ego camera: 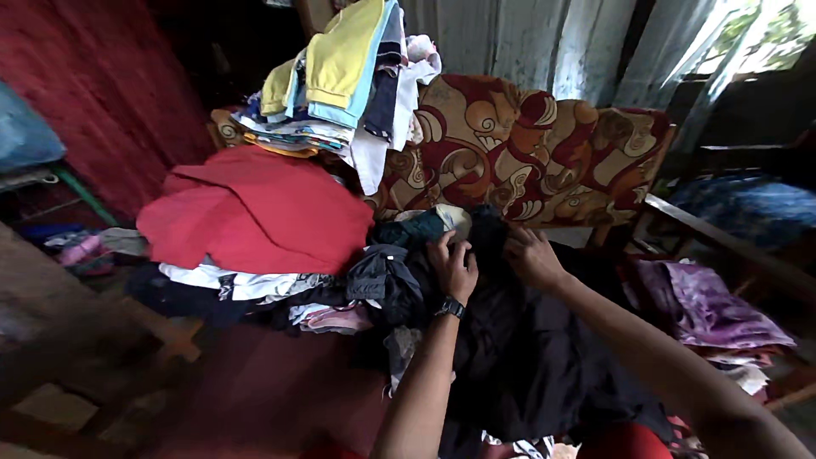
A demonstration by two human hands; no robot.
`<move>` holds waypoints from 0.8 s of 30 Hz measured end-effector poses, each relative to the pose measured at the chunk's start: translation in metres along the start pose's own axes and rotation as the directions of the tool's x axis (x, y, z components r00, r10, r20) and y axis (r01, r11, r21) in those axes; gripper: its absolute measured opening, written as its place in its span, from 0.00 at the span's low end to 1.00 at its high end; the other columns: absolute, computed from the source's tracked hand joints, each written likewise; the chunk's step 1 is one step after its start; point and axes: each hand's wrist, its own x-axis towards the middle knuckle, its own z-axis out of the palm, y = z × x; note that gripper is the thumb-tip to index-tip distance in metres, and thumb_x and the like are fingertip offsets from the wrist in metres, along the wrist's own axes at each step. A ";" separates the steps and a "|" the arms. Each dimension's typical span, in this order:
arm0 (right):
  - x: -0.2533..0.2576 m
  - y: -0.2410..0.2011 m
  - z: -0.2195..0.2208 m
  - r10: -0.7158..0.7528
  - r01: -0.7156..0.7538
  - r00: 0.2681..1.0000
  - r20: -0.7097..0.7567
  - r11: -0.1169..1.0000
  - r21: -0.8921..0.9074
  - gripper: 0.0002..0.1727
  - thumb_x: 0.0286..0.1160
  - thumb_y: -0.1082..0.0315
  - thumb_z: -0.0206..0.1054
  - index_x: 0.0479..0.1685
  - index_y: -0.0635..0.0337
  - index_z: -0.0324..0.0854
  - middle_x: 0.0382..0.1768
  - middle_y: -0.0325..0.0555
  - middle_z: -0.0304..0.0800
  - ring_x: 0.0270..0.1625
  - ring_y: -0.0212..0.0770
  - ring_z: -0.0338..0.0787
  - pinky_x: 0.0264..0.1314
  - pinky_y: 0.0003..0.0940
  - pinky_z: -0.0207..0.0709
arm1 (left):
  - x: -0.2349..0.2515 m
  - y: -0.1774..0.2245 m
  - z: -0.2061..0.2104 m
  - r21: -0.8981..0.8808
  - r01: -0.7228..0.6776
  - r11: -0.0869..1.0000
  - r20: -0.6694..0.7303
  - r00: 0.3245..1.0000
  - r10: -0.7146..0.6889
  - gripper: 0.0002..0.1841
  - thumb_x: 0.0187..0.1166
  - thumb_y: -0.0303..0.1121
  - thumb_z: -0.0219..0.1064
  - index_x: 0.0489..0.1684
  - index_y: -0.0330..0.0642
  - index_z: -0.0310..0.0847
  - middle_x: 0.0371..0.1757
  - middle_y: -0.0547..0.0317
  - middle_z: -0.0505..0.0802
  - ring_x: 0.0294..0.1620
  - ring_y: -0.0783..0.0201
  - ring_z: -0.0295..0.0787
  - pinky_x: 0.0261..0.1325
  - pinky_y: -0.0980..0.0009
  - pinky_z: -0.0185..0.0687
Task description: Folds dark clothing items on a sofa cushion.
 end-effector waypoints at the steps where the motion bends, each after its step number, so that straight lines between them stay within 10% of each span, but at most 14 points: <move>1: 0.002 0.000 -0.001 -0.031 0.032 0.997 -0.069 0.999 0.015 0.12 0.81 0.67 0.64 0.50 0.64 0.90 0.62 0.62 0.88 0.67 0.64 0.85 0.69 0.64 0.73 | -0.001 0.000 0.000 0.012 -0.038 0.999 -0.004 0.999 0.038 0.06 0.68 0.28 0.69 0.36 0.41 0.91 0.71 0.37 0.85 0.78 0.32 0.73 0.84 0.33 0.54; 6: 0.022 -0.014 -0.005 0.010 -0.016 0.998 0.064 0.995 0.096 0.13 0.73 0.70 0.68 0.52 0.66 0.89 0.56 0.60 0.91 0.65 0.61 0.87 0.76 0.62 0.69 | -0.007 0.005 -0.001 0.074 -0.194 0.978 -0.015 0.981 0.196 0.07 0.74 0.30 0.62 0.37 0.40 0.87 0.61 0.42 0.91 0.71 0.40 0.83 0.83 0.32 0.53; 11: -0.005 -0.007 0.031 -0.119 0.130 0.966 -0.231 0.991 0.030 0.08 0.66 0.69 0.72 0.36 0.66 0.88 0.43 0.61 0.91 0.50 0.64 0.91 0.53 0.62 0.81 | -0.001 0.008 -0.015 0.016 0.011 1.000 0.170 0.985 -0.013 0.26 0.82 0.46 0.58 0.63 0.31 0.84 0.59 0.39 0.92 0.65 0.41 0.87 0.79 0.39 0.64; 18: 0.019 -0.016 -0.016 0.194 -0.240 0.962 0.189 0.935 0.260 0.30 0.79 0.73 0.60 0.84 0.53 0.72 0.77 0.63 0.75 0.68 0.62 0.86 0.68 0.61 0.79 | -0.006 0.009 -0.005 0.060 -0.204 0.977 0.057 0.978 0.201 0.12 0.83 0.32 0.59 0.39 0.40 0.90 0.46 0.48 0.95 0.56 0.48 0.92 0.77 0.37 0.65; 24: 0.048 -0.002 -0.033 0.121 -0.124 0.991 0.065 0.991 0.040 0.13 0.79 0.72 0.64 0.57 0.58 0.89 0.70 0.59 0.83 0.77 0.64 0.77 0.77 0.72 0.65 | -0.009 0.012 -0.015 -0.011 -0.094 0.995 0.066 0.993 0.095 0.27 0.73 0.47 0.76 0.56 0.28 0.86 0.52 0.39 0.95 0.58 0.43 0.92 0.79 0.39 0.67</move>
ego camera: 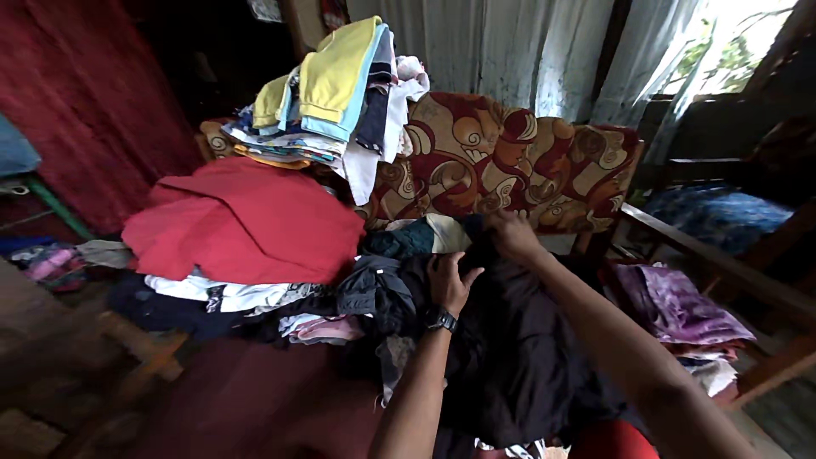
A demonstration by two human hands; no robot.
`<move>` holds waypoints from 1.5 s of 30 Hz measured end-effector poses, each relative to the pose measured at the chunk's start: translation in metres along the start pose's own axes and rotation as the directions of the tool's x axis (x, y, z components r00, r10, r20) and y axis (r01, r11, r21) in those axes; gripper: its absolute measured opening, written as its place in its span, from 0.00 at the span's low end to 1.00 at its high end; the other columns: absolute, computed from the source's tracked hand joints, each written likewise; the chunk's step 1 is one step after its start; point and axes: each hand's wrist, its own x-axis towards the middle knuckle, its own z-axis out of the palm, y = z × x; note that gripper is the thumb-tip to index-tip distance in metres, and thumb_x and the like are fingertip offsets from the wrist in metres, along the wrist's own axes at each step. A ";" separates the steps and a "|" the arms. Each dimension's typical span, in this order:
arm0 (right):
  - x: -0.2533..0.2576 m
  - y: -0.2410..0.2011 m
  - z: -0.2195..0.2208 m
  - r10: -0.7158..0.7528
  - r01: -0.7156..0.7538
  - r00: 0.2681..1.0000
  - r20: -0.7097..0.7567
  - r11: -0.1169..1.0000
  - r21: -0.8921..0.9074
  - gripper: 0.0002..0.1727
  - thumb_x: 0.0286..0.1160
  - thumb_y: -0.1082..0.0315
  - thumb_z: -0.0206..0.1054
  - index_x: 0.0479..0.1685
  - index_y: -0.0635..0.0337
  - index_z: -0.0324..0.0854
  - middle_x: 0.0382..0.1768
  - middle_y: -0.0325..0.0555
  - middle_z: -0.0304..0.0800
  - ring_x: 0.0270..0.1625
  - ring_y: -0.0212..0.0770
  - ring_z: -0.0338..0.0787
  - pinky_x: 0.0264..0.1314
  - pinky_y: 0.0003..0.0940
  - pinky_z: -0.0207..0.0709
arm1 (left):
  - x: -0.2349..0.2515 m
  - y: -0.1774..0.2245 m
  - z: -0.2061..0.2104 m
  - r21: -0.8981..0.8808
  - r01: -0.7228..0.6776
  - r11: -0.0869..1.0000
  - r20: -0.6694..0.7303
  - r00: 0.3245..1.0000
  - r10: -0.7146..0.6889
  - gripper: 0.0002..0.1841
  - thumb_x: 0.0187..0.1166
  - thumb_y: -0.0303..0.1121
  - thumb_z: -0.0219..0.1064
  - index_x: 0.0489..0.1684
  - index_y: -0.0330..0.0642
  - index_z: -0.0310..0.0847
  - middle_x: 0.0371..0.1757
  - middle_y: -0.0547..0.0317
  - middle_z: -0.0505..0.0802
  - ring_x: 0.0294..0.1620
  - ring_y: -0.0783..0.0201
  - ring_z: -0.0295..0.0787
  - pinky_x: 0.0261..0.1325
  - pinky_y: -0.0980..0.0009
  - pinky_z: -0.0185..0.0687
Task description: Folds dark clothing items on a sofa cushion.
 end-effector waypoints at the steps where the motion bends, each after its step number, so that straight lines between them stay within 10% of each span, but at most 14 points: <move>1: 0.000 0.005 -0.009 -0.013 0.016 0.994 -0.105 1.000 0.023 0.13 0.80 0.70 0.65 0.58 0.61 0.87 0.67 0.59 0.85 0.75 0.63 0.79 0.80 0.70 0.62 | 0.002 0.001 0.000 -0.008 0.049 0.999 0.023 0.999 -0.049 0.31 0.72 0.48 0.77 0.61 0.27 0.84 0.56 0.38 0.94 0.62 0.41 0.90 0.79 0.39 0.68; 4: -0.014 0.005 -0.020 -0.102 0.172 0.949 -0.299 0.961 0.218 0.12 0.75 0.74 0.68 0.53 0.69 0.86 0.59 0.59 0.90 0.69 0.57 0.85 0.86 0.61 0.63 | 0.009 0.001 0.000 -0.012 0.174 0.985 0.086 0.981 -0.172 0.31 0.77 0.46 0.73 0.69 0.26 0.79 0.64 0.33 0.90 0.70 0.36 0.84 0.80 0.41 0.69; 7: -0.045 -0.003 -0.008 -0.102 0.154 0.985 -0.136 0.874 0.461 0.13 0.72 0.72 0.71 0.50 0.71 0.84 0.45 0.55 0.91 0.48 0.42 0.90 0.57 0.40 0.85 | 0.008 0.000 -0.005 -0.016 0.211 0.977 0.131 0.970 -0.207 0.20 0.76 0.32 0.71 0.61 0.27 0.84 0.62 0.32 0.90 0.71 0.35 0.83 0.80 0.40 0.68; 10: -0.064 -0.005 -0.010 0.053 -0.127 0.950 0.307 0.966 0.225 0.22 0.76 0.62 0.74 0.65 0.63 0.82 0.57 0.61 0.90 0.60 0.58 0.89 0.67 0.60 0.79 | 0.006 -0.002 -0.003 -0.026 0.179 0.983 0.128 0.976 -0.175 0.18 0.62 0.18 0.69 0.53 0.29 0.87 0.61 0.35 0.91 0.70 0.36 0.83 0.78 0.39 0.68; 12: -0.061 0.007 -0.008 0.200 -0.217 0.916 0.348 0.976 0.009 0.22 0.76 0.65 0.71 0.69 0.58 0.81 0.60 0.63 0.89 0.66 0.66 0.86 0.70 0.69 0.73 | 0.004 -0.005 0.002 -0.020 0.141 0.990 0.105 0.985 -0.138 0.16 0.61 0.16 0.68 0.49 0.30 0.88 0.60 0.37 0.91 0.70 0.36 0.83 0.77 0.38 0.67; 16: -0.051 0.032 -0.024 0.307 -0.303 0.928 -0.210 0.952 0.050 0.18 0.70 0.79 0.67 0.61 0.67 0.84 0.52 0.70 0.91 0.59 0.74 0.88 0.64 0.73 0.74 | 0.000 -0.008 0.010 -0.002 0.052 0.999 -0.002 0.999 -0.052 0.06 0.74 0.23 0.64 0.40 0.33 0.87 0.58 0.38 0.91 0.67 0.38 0.84 0.77 0.43 0.70; 21: -0.047 0.024 -0.023 0.033 0.028 0.774 -0.633 0.996 0.086 0.14 0.55 0.85 0.72 0.44 0.74 0.85 0.46 0.68 0.90 0.51 0.69 0.89 0.57 0.68 0.77 | 0.000 -0.009 0.010 -0.019 0.032 0.999 -0.118 0.992 -0.034 0.19 0.68 0.22 0.68 0.58 0.24 0.82 0.64 0.28 0.87 0.72 0.30 0.80 0.81 0.39 0.66; 28: -0.122 0.036 0.068 0.004 -0.002 0.998 0.067 0.999 -0.038 0.10 0.69 0.74 0.71 0.47 0.66 0.88 0.52 0.63 0.91 0.59 0.65 0.89 0.66 0.65 0.75 | 0.001 -0.007 0.002 0.011 0.079 0.997 0.024 0.997 -0.079 0.27 0.45 0.21 0.74 0.52 0.42 0.92 0.66 0.37 0.88 0.73 0.31 0.78 0.80 0.33 0.62; 30: -0.123 0.040 0.060 0.229 -0.244 0.905 0.359 0.970 -0.004 0.15 0.79 0.66 0.66 0.60 0.60 0.85 0.58 0.60 0.91 0.63 0.63 0.89 0.68 0.65 0.76 | 0.000 -0.005 0.001 0.024 0.074 0.997 0.063 0.995 -0.075 0.25 0.44 0.21 0.73 0.49 0.44 0.93 0.65 0.40 0.88 0.73 0.33 0.78 0.79 0.33 0.61; 33: -0.107 0.039 0.019 0.181 -0.416 0.710 0.680 0.887 0.198 0.17 0.77 0.68 0.74 0.62 0.62 0.84 0.50 0.57 0.91 0.45 0.51 0.89 0.52 0.51 0.83 | 0.001 -0.004 -0.003 0.030 0.093 0.995 0.107 0.990 -0.095 0.23 0.48 0.18 0.72 0.47 0.42 0.93 0.64 0.41 0.89 0.73 0.35 0.79 0.81 0.34 0.59; 36: -0.087 0.037 -0.018 0.148 -0.403 0.871 0.468 0.762 0.507 0.11 0.78 0.76 0.64 0.54 0.72 0.83 0.41 0.55 0.91 0.35 0.39 0.88 0.43 0.37 0.84 | 0.004 -0.004 -0.004 0.017 0.110 0.994 0.112 0.987 -0.111 0.19 0.49 0.18 0.71 0.43 0.37 0.90 0.63 0.39 0.89 0.73 0.35 0.80 0.81 0.33 0.59; 39: -0.051 0.054 -0.011 0.309 -0.340 0.939 0.148 0.777 0.530 0.15 0.87 0.75 0.56 0.63 0.75 0.80 0.54 0.63 0.88 0.51 0.48 0.90 0.60 0.44 0.83 | 0.003 -0.007 -0.002 0.012 0.078 0.997 0.069 0.995 -0.079 0.17 0.44 0.22 0.74 0.37 0.35 0.85 0.62 0.38 0.90 0.71 0.35 0.82 0.80 0.33 0.60; 45: -0.047 0.080 0.038 0.244 -0.347 0.809 0.535 0.933 0.099 0.24 0.77 0.71 0.70 0.73 0.60 0.80 0.71 0.64 0.82 0.74 0.62 0.80 0.75 0.64 0.71 | 0.001 -0.008 0.000 0.038 0.066 0.997 0.081 0.994 -0.069 0.16 0.41 0.25 0.75 0.33 0.38 0.85 0.61 0.40 0.90 0.70 0.38 0.82 0.80 0.35 0.61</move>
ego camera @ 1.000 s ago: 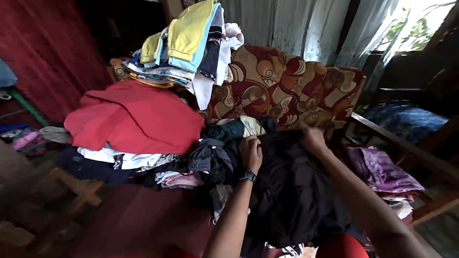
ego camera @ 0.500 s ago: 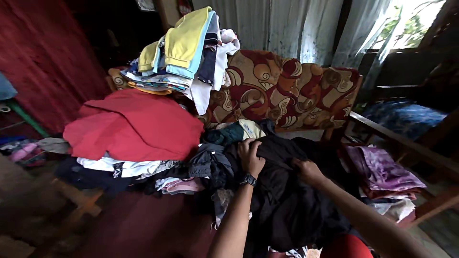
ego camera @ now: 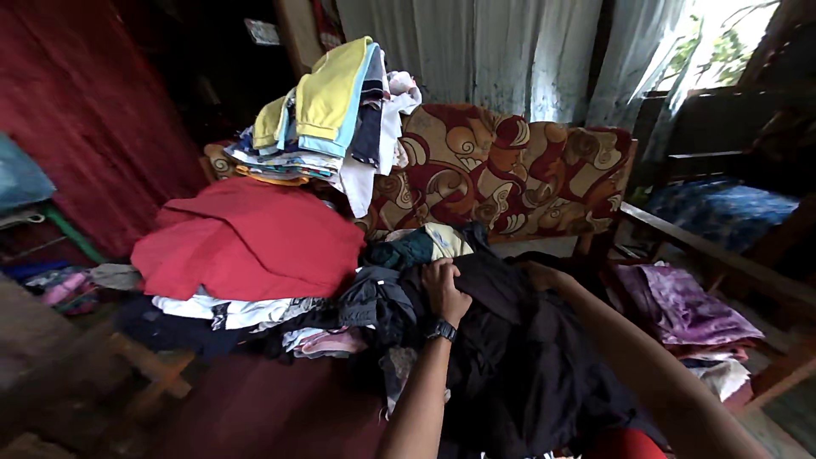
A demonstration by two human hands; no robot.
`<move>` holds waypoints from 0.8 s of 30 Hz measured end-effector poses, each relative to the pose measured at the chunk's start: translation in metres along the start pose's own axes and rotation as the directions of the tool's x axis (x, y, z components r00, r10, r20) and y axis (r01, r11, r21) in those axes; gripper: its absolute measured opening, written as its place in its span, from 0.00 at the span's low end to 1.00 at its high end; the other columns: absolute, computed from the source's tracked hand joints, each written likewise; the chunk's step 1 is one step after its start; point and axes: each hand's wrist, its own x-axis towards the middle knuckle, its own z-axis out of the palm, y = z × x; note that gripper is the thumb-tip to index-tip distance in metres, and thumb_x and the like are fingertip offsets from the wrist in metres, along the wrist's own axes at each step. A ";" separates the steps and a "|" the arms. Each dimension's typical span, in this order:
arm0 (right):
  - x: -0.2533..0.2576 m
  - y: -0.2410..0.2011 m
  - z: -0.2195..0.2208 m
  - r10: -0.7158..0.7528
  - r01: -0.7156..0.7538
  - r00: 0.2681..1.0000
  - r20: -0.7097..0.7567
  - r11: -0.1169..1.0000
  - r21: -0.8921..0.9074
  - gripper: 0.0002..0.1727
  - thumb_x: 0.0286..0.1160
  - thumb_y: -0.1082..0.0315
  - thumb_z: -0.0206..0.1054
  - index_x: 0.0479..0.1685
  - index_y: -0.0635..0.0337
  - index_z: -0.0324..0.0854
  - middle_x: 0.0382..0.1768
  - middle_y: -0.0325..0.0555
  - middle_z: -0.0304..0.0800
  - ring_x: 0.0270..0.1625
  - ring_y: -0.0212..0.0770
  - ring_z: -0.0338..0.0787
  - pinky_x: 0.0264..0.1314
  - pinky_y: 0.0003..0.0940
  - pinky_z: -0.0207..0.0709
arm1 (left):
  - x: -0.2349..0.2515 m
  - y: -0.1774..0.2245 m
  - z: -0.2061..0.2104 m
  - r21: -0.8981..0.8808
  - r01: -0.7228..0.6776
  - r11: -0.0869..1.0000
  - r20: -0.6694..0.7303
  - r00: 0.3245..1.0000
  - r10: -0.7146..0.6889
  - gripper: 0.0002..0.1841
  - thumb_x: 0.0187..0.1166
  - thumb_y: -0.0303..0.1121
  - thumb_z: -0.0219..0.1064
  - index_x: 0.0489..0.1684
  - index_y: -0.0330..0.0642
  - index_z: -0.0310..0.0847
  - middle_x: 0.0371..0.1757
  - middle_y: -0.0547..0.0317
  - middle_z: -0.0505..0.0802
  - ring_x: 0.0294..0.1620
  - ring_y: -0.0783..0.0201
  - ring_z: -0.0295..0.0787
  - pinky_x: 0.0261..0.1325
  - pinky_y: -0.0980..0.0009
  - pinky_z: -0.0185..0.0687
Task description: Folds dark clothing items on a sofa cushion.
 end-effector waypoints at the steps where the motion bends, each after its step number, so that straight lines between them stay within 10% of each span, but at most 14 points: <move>1: 0.005 0.005 -0.003 0.077 -0.076 0.997 0.000 0.985 -0.154 0.28 0.71 0.67 0.75 0.75 0.56 0.80 0.76 0.64 0.77 0.80 0.67 0.73 0.77 0.72 0.66 | 0.001 0.001 0.000 0.006 -0.003 1.000 -0.008 1.000 0.003 0.16 0.41 0.25 0.75 0.33 0.38 0.85 0.61 0.41 0.90 0.69 0.38 0.82 0.80 0.35 0.61; 5: -0.013 0.016 -0.039 0.169 -0.265 0.945 -0.279 0.898 -0.353 0.33 0.67 0.56 0.80 0.72 0.62 0.82 0.80 0.71 0.71 0.86 0.75 0.60 0.85 0.83 0.33 | -0.002 0.003 0.000 0.003 -0.007 1.000 -0.020 1.000 0.007 0.14 0.44 0.23 0.75 0.32 0.37 0.86 0.60 0.40 0.90 0.70 0.38 0.83 0.83 0.32 0.55; 9: -0.039 0.003 -0.084 -0.021 -0.222 0.614 -0.789 0.955 -0.198 0.24 0.62 0.66 0.80 0.61 0.62 0.88 0.76 0.70 0.75 0.83 0.75 0.65 0.86 0.82 0.36 | 0.001 0.003 0.002 -0.003 0.016 1.000 -0.029 0.999 -0.016 0.13 0.44 0.22 0.73 0.30 0.37 0.84 0.60 0.40 0.90 0.70 0.38 0.83 0.84 0.33 0.55; 12: -0.041 0.002 -0.088 -0.050 -0.224 0.470 -0.881 0.959 -0.174 0.24 0.57 0.68 0.81 0.57 0.63 0.88 0.79 0.69 0.72 0.84 0.76 0.63 0.85 0.82 0.35 | 0.002 0.004 -0.001 -0.009 0.040 0.999 -0.024 0.999 -0.040 0.12 0.45 0.22 0.73 0.31 0.36 0.85 0.61 0.38 0.90 0.71 0.35 0.81 0.82 0.32 0.55; 18: -0.024 0.063 -0.078 0.310 -0.430 0.630 -0.712 0.903 0.013 0.28 0.81 0.59 0.67 0.76 0.64 0.78 0.83 0.75 0.65 0.87 0.79 0.57 0.84 0.85 0.35 | 0.001 0.001 0.000 -0.005 0.026 1.000 0.003 1.000 -0.026 0.13 0.50 0.25 0.72 0.36 0.39 0.88 0.62 0.42 0.90 0.72 0.39 0.81 0.84 0.32 0.53; 22: -0.035 0.047 -0.074 0.259 -0.177 0.838 -0.480 0.962 0.210 0.21 0.88 0.60 0.62 0.67 0.70 0.80 0.63 0.70 0.86 0.66 0.64 0.85 0.71 0.64 0.74 | 0.004 -0.002 0.002 0.012 -0.029 1.000 -0.004 1.000 0.029 0.19 0.49 0.37 0.77 0.42 0.43 0.91 0.64 0.44 0.90 0.73 0.39 0.81 0.83 0.28 0.51; 24: -0.039 0.022 -0.058 0.219 -0.110 0.949 -0.227 0.904 0.412 0.23 0.92 0.61 0.56 0.68 0.76 0.77 0.62 0.67 0.85 0.60 0.53 0.87 0.68 0.47 0.78 | 0.004 -0.002 0.002 0.035 -0.063 0.997 0.007 0.998 0.063 0.24 0.48 0.40 0.77 0.49 0.47 0.93 0.66 0.44 0.89 0.75 0.36 0.79 0.82 0.26 0.49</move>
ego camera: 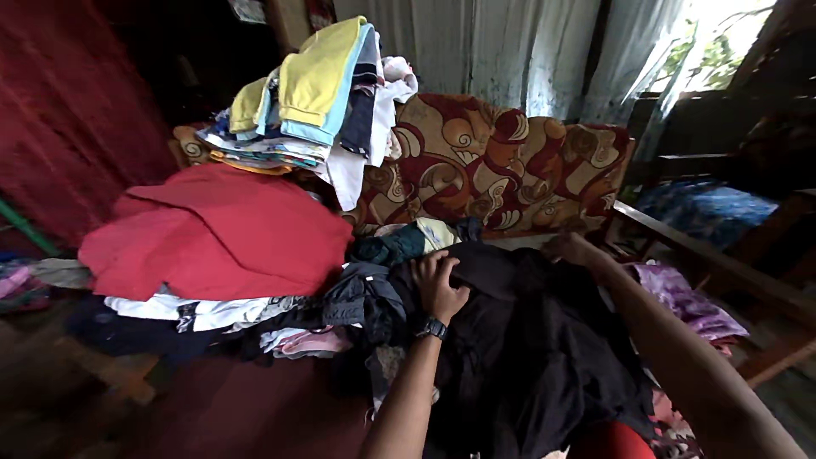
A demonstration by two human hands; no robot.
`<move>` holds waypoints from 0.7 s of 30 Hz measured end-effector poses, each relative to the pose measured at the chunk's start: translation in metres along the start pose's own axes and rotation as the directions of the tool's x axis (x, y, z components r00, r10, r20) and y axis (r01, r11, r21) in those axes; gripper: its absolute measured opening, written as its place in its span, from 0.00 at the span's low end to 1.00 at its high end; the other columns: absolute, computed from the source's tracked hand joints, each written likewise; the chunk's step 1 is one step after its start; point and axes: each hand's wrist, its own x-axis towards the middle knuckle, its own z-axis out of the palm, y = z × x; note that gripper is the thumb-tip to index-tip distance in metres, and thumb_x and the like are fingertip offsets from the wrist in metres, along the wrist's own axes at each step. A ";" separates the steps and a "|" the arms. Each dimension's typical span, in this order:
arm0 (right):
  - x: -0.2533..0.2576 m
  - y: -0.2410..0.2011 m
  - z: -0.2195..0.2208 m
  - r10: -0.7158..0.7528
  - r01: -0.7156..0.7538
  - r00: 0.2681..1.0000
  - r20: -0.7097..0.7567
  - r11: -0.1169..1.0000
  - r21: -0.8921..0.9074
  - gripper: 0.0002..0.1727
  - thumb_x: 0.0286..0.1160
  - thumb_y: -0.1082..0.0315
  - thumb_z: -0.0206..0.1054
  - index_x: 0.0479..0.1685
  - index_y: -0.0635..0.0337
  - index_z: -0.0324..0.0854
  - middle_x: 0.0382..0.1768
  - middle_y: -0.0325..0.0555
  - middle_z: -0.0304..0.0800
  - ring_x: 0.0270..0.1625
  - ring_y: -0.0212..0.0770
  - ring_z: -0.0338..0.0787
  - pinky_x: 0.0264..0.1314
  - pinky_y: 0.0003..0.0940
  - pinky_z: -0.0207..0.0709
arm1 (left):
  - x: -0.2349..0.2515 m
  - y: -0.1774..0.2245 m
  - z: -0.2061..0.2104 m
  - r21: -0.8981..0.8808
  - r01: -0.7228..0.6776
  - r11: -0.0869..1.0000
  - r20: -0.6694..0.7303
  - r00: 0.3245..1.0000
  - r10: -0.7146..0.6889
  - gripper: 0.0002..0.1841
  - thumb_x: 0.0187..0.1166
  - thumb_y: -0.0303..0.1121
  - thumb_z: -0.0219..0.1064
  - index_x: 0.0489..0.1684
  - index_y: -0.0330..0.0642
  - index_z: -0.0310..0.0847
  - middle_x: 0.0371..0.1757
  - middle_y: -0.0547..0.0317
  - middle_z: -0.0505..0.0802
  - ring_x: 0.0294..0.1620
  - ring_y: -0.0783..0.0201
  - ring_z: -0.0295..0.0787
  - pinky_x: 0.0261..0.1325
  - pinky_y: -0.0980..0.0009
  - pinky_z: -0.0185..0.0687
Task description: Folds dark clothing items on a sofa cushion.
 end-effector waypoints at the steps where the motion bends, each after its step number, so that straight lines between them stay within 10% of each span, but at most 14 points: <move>1: -0.003 -0.004 0.013 0.054 -0.062 0.992 0.115 0.996 0.068 0.26 0.93 0.57 0.55 0.72 0.74 0.75 0.66 0.67 0.83 0.61 0.52 0.87 0.69 0.46 0.77 | -0.002 0.000 0.000 0.006 -0.035 0.999 0.009 0.999 0.035 0.25 0.50 0.40 0.76 0.53 0.49 0.93 0.67 0.43 0.89 0.76 0.34 0.78 0.82 0.24 0.47; 3: 0.001 0.004 0.039 0.076 -0.107 0.975 0.209 0.984 0.142 0.31 0.92 0.49 0.55 0.76 0.69 0.73 0.66 0.66 0.83 0.61 0.54 0.87 0.67 0.49 0.78 | -0.007 0.001 0.002 0.020 -0.147 0.989 0.016 0.989 0.147 0.23 0.58 0.35 0.69 0.57 0.50 0.93 0.66 0.42 0.89 0.76 0.33 0.78 0.81 0.22 0.45; 6: 0.001 0.008 0.067 -0.016 -0.006 0.998 0.060 0.938 0.347 0.20 0.90 0.53 0.58 0.54 0.64 0.81 0.32 0.39 0.79 0.27 0.27 0.74 0.34 0.23 0.72 | -0.010 0.002 0.005 0.022 -0.296 0.955 -0.039 0.954 0.297 0.15 0.76 0.34 0.58 0.49 0.49 0.91 0.60 0.45 0.92 0.71 0.42 0.84 0.82 0.29 0.49; 11: -0.003 -0.006 0.060 -0.120 0.236 0.957 -0.264 0.851 0.470 0.11 0.87 0.69 0.63 0.43 0.71 0.80 0.33 0.44 0.82 0.33 0.29 0.79 0.42 0.27 0.76 | -0.010 -0.005 0.007 -0.068 -0.326 0.943 -0.114 0.941 0.317 0.20 0.89 0.43 0.41 0.41 0.43 0.78 0.52 0.47 0.92 0.66 0.53 0.87 0.88 0.41 0.48; 14: 0.009 0.020 0.047 -0.205 0.206 0.979 -0.021 0.966 0.155 0.13 0.85 0.69 0.64 0.54 0.73 0.84 0.48 0.56 0.89 0.46 0.40 0.87 0.57 0.39 0.81 | -0.009 -0.005 0.002 -0.074 -0.312 0.947 0.001 0.950 0.313 0.31 0.84 0.48 0.38 0.29 0.40 0.89 0.44 0.46 0.96 0.56 0.48 0.92 0.79 0.39 0.61; 21: 0.040 0.090 0.003 0.417 -0.225 0.850 -0.321 0.840 0.494 0.21 0.92 0.63 0.56 0.72 0.71 0.76 0.66 0.64 0.84 0.64 0.53 0.85 0.69 0.48 0.77 | -0.005 0.003 0.006 -0.005 -0.165 0.986 0.018 0.986 0.165 0.21 0.81 0.41 0.57 0.24 0.38 0.89 0.38 0.47 0.94 0.49 0.49 0.93 0.75 0.41 0.68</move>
